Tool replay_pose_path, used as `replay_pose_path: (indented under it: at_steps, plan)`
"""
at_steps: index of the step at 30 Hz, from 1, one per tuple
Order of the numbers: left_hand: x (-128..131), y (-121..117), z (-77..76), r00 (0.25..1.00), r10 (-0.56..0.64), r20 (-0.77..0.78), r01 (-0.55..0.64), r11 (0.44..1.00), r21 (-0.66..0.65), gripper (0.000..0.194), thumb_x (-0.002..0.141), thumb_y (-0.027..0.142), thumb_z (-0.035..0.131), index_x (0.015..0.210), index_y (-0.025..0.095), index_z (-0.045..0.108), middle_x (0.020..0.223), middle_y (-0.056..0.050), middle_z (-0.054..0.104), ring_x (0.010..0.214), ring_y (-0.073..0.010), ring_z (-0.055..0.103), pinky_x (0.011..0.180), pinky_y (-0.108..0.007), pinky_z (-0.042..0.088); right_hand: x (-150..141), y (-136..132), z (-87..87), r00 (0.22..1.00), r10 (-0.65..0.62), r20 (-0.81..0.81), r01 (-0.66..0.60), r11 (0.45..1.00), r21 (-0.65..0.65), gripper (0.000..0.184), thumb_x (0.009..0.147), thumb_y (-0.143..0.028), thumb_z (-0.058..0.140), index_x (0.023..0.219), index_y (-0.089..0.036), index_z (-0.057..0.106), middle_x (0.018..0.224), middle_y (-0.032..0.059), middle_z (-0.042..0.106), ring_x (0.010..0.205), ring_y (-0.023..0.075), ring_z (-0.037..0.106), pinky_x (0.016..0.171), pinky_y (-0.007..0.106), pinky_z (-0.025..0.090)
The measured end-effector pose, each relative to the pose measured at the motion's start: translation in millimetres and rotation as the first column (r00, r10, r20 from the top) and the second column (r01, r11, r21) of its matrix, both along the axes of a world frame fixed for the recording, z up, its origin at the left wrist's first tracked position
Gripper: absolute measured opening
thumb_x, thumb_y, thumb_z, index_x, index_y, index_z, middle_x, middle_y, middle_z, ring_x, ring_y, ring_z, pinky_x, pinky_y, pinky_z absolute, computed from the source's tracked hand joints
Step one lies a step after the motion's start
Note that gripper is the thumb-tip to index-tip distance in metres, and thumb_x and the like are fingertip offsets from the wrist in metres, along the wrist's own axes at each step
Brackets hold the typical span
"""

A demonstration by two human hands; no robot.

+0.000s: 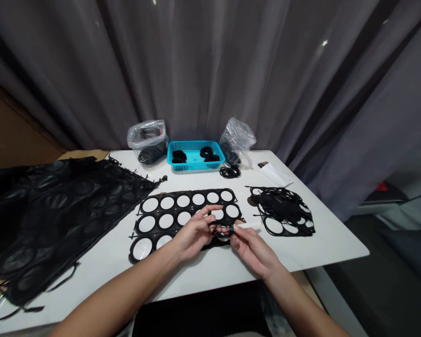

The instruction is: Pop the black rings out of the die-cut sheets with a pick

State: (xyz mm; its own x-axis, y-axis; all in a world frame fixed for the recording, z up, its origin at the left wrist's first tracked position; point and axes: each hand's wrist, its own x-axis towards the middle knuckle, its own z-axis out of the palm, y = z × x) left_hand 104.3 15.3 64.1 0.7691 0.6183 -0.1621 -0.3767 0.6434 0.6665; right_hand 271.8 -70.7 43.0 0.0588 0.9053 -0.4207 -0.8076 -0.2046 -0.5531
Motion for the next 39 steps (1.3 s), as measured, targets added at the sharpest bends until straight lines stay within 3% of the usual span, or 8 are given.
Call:
replay_pose_path:
  at_steps: [6,10,18,22,25,28,31,39]
  plan:
    - [0.4,0.1,0.4,1.0,-0.013,0.004,0.013,1.0,-0.022,0.061,0.06,0.005,0.059,0.12,0.02,0.063,0.077,0.003,0.052,0.066,-0.0102,0.057,0.068,-0.024,0.045,1.5,-0.5,-10.6,1.0,0.003,0.012,-0.003,0.999,0.035,0.024,0.07,-0.017,0.088,0.083,-0.017,0.067,0.087,0.0021,0.071,0.077,0.01,0.066,0.063,0.017,0.056]
    - [-2.7,5.1,6.3,0.974,-0.197,-0.115,0.203,0.978,0.045,0.055,0.075,0.02,0.068,0.129,0.02,0.057,0.085,-0.002,0.062,0.052,-0.0065,0.047,0.049,-0.021,0.028,2.2,-3.1,-12.1,0.996,0.056,-0.065,-0.053,0.998,0.045,0.024,0.071,-0.017,0.086,0.083,-0.017,0.065,0.087,0.0037,0.07,0.076,0.0098,0.064,0.057,0.016,0.05]
    - [8.2,16.0,-0.7,0.979,-0.093,-0.184,0.149,0.937,0.317,0.059,0.083,0.029,0.073,0.136,0.018,0.051,0.07,0.004,0.053,0.062,-0.0107,0.055,0.069,-0.026,0.043,8.7,-10.6,-4.2,0.952,0.302,0.04,-0.305,0.941,0.145,0.042,0.067,-0.033,0.088,0.075,-0.021,0.049,0.091,0.0039,0.065,0.077,0.0137,0.057,0.052,0.02,0.035]
    - [8.9,16.0,-15.4,0.884,0.232,-0.405,0.14,0.696,0.704,0.032,0.092,0.028,0.059,0.123,0.019,0.057,0.085,-0.003,0.06,0.084,-0.0194,0.061,0.08,-0.034,0.048,15.9,4.5,0.4,0.93,0.118,0.348,-0.175,0.975,0.139,0.039,0.074,-0.037,0.084,0.074,-0.021,0.048,0.086,0.0024,0.065,0.07,0.012,0.05,0.057,0.023,0.035]
    - [-7.2,6.0,-23.2,0.824,0.352,-0.444,0.205,0.546,0.813,0.015,0.092,0.023,0.058,0.106,0.021,0.065,0.107,-0.007,0.062,0.105,-0.0246,0.058,0.096,-0.041,0.044,21.2,13.0,-4.5,0.741,-0.069,0.668,-0.048,0.987,0.155,0.037,0.08,-0.038,0.078,0.071,-0.021,0.047,0.082,0.0016,0.065,0.073,0.014,0.052,0.065,0.026,0.038]
    - [-27.2,-12.9,-34.4,0.74,0.456,-0.495,0.506,0.106,0.856,0.023,0.095,0.02,0.056,0.117,0.023,0.064,0.131,-0.01,0.058,0.125,-0.0293,0.053,0.106,-0.048,0.041,20.2,9.8,-12.9,0.488,0.011,0.873,-0.187,0.978,0.092,0.03,0.087,-0.039,0.068,0.072,-0.021,0.049,0.087,0.0031,0.067,0.081,0.018,0.057,0.072,0.029,0.04]
    - [-39.3,-28.6,-47.1,0.702,0.523,-0.484,0.635,-0.153,0.757,0.04,0.094,0.022,0.061,0.133,0.021,0.055,0.149,-0.014,0.046,0.142,-0.0346,0.038,0.115,-0.055,0.032,13.4,0.3,-19.5,0.301,0.091,0.949,-0.307,0.952,0.006,0.028,0.091,-0.038,0.061,0.072,-0.022,0.048,0.083,0.0022,0.066,0.083,0.0197,0.058,0.076,0.031,0.041]
    - [-42.1,-30.5,-52.4,0.688,0.557,-0.465,0.675,-0.256,0.692,0.048,0.093,0.024,0.062,0.139,0.021,0.05,0.155,-0.016,0.04,0.146,-0.0349,0.032,0.117,-0.055,0.031,7.4,-8.3,-25.3,0.13,0.084,0.988,-0.369,0.929,-0.031,0.023,0.094,-0.036,0.054,0.076,-0.022,0.051,0.087,0.0018,0.067,0.085,0.0197,0.061,0.079,0.031,0.045]
